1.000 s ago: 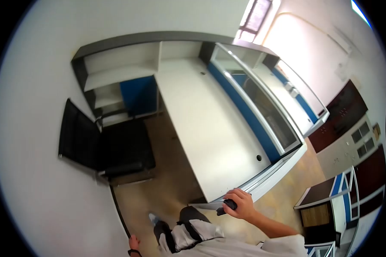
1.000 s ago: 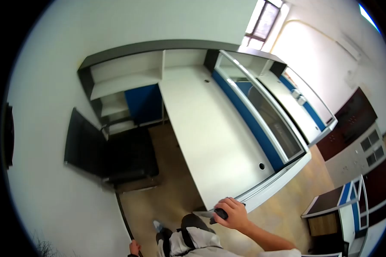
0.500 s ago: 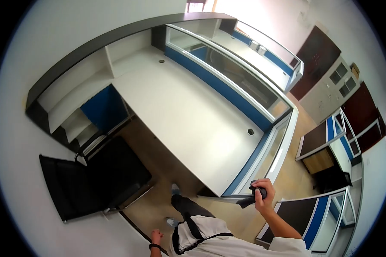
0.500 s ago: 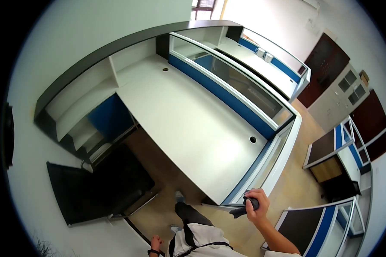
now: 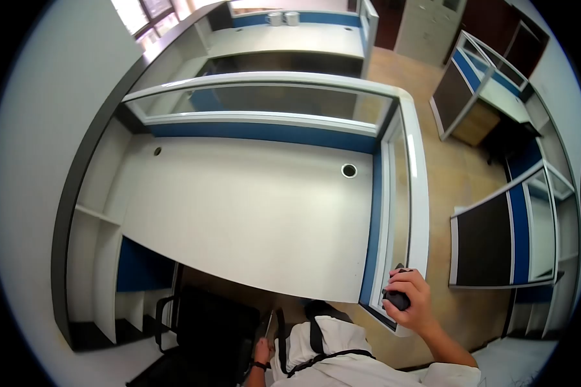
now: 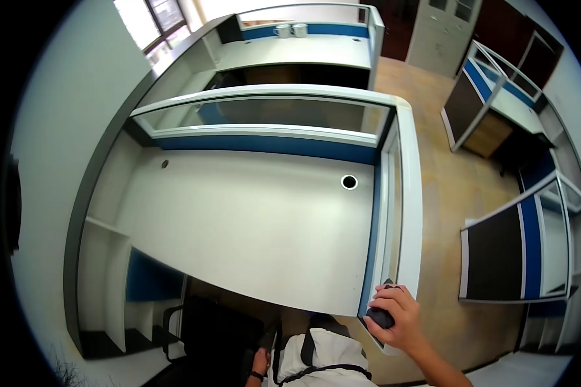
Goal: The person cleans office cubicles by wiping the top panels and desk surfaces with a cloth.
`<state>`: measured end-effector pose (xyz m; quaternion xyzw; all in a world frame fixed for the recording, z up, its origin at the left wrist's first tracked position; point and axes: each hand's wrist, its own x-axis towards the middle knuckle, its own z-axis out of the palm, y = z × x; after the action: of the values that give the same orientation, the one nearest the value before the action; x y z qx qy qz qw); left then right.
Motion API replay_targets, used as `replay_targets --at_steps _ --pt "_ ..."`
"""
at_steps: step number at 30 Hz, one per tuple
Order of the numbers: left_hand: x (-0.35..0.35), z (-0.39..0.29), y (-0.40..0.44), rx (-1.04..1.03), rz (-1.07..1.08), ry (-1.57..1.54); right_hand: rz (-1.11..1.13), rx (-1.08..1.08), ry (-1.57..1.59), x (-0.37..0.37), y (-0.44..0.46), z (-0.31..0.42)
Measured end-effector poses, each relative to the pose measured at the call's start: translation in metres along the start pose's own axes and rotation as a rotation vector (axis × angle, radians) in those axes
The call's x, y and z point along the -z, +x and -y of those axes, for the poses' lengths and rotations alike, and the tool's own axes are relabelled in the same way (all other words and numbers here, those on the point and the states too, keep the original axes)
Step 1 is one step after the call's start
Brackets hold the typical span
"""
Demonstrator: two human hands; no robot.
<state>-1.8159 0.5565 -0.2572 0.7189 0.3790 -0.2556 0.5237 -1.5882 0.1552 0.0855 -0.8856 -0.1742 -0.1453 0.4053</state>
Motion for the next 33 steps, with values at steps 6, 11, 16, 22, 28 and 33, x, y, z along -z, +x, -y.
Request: replay_targets --at_steps 6,11,16,22,28,33 --pt "0.037 -0.117 0.051 -0.233 0.163 -0.029 -0.029 -0.061 -0.078 0.002 0.001 0.005" --pt "0.041 -0.183 0.102 -0.333 0.294 -0.012 -0.065 -0.146 -0.266 -0.002 0.005 0.014" --pt "0.04 -0.222 0.144 -0.48 0.205 0.155 -0.156 -0.217 -0.38 -0.008 0.011 0.006" --pt "0.052 -0.233 0.172 -0.417 0.22 -0.066 -0.163 -0.225 -0.466 -0.008 0.023 0.0" --pt "0.053 -0.25 0.18 -0.406 0.239 -0.203 -0.194 -0.226 -0.498 -0.009 0.025 -0.001" --pt "0.06 -0.275 0.197 -0.438 0.259 -0.323 -0.206 -0.21 -0.531 -0.009 0.027 0.0"
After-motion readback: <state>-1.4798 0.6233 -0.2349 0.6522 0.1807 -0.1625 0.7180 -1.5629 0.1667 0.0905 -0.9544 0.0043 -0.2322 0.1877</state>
